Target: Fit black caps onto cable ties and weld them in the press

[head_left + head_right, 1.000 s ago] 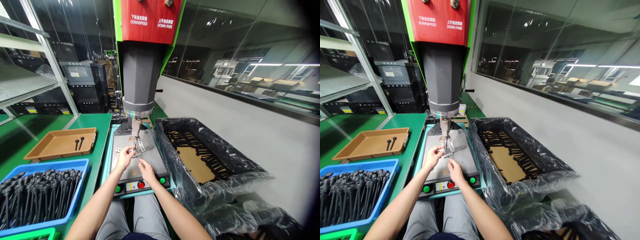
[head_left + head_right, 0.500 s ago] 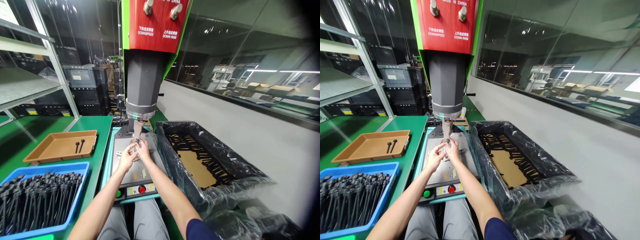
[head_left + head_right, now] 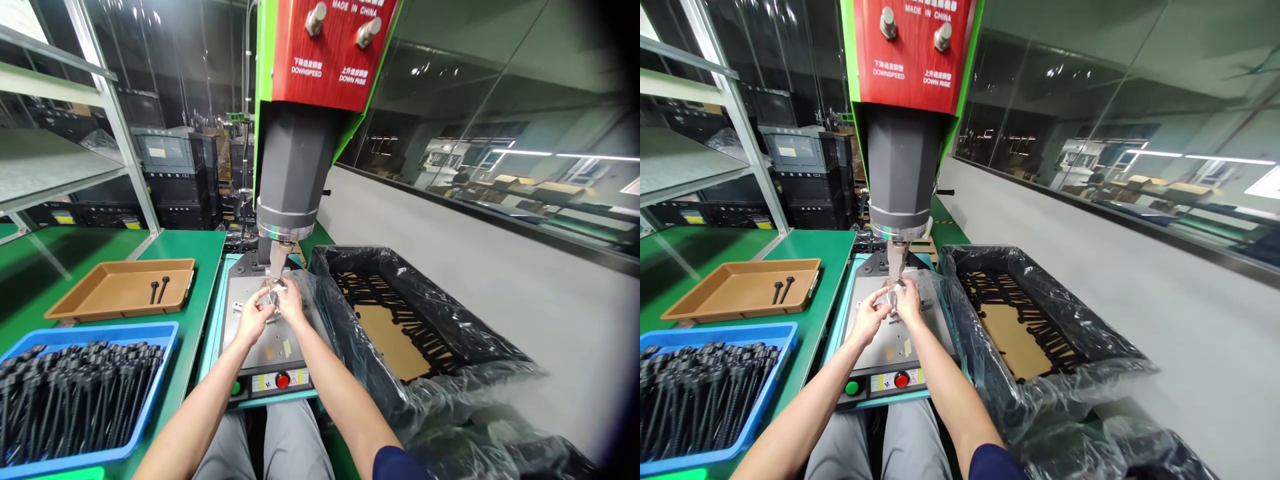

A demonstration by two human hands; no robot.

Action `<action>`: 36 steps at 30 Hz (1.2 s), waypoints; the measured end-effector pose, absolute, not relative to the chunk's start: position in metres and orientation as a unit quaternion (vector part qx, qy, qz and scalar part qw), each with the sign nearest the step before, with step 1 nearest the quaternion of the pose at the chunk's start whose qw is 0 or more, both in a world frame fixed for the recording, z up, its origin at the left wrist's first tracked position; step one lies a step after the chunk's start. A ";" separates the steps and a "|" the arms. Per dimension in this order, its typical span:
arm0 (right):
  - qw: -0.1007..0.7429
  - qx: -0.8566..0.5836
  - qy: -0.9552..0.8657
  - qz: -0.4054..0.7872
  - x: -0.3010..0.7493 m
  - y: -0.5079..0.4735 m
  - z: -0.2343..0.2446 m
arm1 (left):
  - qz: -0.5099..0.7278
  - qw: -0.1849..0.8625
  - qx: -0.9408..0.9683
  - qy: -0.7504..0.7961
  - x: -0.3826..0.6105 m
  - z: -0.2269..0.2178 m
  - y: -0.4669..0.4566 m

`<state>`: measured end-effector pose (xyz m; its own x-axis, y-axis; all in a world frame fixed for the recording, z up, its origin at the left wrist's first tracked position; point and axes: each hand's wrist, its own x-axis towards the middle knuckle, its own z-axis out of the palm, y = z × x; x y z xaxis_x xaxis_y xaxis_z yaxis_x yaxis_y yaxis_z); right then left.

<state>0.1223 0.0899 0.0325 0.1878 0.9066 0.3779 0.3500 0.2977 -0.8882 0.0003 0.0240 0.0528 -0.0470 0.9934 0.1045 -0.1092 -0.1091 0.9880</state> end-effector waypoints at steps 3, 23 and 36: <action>0.565 -0.546 -0.544 0.295 0.127 0.069 0.022 | 0.553 0.492 0.486 0.465 0.001 0.052 0.021; 0.565 -0.395 -0.477 0.545 0.145 -0.055 0.028 | 0.505 0.428 0.529 0.531 -0.021 0.010 -0.070; 0.557 -0.425 -0.603 0.381 0.115 -0.079 0.033 | 0.500 0.419 0.580 0.487 -0.017 0.012 -0.092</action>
